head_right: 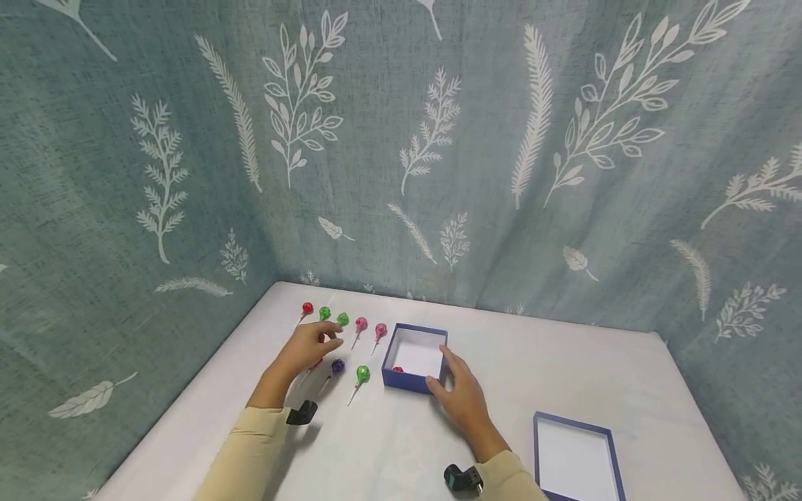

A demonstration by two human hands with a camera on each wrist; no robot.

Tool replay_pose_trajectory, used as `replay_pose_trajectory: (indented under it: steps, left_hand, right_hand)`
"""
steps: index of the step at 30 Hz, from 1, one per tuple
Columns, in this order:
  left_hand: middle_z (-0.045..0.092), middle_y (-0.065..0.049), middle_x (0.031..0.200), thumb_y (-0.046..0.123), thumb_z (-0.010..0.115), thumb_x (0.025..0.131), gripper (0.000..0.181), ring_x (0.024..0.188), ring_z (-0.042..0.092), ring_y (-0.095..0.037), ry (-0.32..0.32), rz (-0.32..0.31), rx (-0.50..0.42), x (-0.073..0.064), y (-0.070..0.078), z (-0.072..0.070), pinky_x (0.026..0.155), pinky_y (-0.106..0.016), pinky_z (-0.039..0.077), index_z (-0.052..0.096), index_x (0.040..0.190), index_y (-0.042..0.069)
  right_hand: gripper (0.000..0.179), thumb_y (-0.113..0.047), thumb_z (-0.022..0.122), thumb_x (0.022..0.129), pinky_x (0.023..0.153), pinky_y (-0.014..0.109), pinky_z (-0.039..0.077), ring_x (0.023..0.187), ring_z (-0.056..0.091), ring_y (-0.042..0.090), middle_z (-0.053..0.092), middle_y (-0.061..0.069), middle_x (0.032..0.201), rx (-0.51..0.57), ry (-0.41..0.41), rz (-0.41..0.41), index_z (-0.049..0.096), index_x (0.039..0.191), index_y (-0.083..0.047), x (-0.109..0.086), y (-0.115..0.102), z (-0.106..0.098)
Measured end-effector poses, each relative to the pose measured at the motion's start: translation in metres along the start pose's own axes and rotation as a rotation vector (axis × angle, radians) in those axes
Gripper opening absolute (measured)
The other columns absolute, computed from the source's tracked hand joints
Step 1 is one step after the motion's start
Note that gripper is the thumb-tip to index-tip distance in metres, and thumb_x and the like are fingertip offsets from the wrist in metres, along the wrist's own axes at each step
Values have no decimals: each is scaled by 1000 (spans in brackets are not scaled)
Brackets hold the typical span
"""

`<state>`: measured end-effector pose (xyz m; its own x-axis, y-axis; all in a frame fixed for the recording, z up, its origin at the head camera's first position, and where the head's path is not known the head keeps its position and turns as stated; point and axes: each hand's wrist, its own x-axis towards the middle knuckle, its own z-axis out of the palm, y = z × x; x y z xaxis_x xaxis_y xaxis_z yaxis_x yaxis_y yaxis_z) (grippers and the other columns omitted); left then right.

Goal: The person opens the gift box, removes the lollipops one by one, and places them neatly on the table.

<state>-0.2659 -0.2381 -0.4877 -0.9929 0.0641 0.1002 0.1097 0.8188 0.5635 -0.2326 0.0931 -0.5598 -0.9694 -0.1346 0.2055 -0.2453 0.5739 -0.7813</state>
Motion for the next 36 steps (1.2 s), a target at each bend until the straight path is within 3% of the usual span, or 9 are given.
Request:
replay_pose_trajectory:
  steps: [6, 12, 18, 22, 29, 33, 36]
  left_hand:
    - [65, 7, 89, 23, 73, 88, 26, 77, 54, -15, -66, 142, -64, 8, 29, 26, 64, -32, 46, 72, 111, 11]
    - [65, 6, 89, 18, 77, 85, 27, 79, 55, -17, -147, 268, -101, 17, 52, 38, 68, -33, 46, 72, 110, 9]
    - [65, 8, 90, 15, 77, 84, 31, 80, 57, -12, -235, 294, -120, 22, 67, 46, 68, -29, 48, 71, 114, 9]
    - [68, 8, 91, 17, 77, 84, 32, 81, 60, -7, -297, 329, -64, 27, 74, 52, 70, -27, 50, 71, 114, 10]
    - [70, 10, 92, 15, 78, 83, 27, 85, 62, -3, -470, 344, 18, 35, 80, 59, 79, -25, 50, 74, 109, 12]
    - [69, 11, 88, 12, 79, 81, 25, 87, 63, -6, -512, 373, 89, 41, 81, 60, 80, -24, 49, 75, 106, 14]
    - [68, 13, 85, 5, 76, 82, 25, 86, 63, -6, -551, 358, 133, 45, 82, 62, 76, -24, 49, 75, 105, 16]
  right_hand:
    - [68, -34, 68, 89, 101, 52, 39, 127, 48, 35, 45, 15, 145, -9, -2, 0, 39, 149, -20, 1, 4, 0]
    - [69, -34, 69, 88, 100, 52, 40, 125, 50, 35, 47, 14, 144, -15, 4, 4, 40, 149, -20, 1, 5, 0]
    - [68, -35, 69, 89, 99, 50, 42, 126, 50, 35, 47, 14, 144, -24, 3, -29, 40, 149, -20, 5, 5, -2]
    - [68, -34, 69, 89, 98, 51, 42, 124, 51, 35, 47, 14, 143, -39, 11, -29, 41, 149, -20, 8, 5, -5]
    - [68, -35, 69, 89, 98, 52, 41, 122, 53, 35, 47, 14, 144, -34, 1, -14, 40, 149, -21, 4, 6, -1]
    - [68, -35, 69, 89, 98, 50, 42, 122, 53, 34, 48, 13, 143, -13, 14, -16, 40, 149, -20, 1, 6, 5]
    - [68, -34, 69, 89, 98, 49, 43, 122, 54, 34, 48, 13, 143, -2, 19, -20, 40, 149, -18, 1, 4, 7]
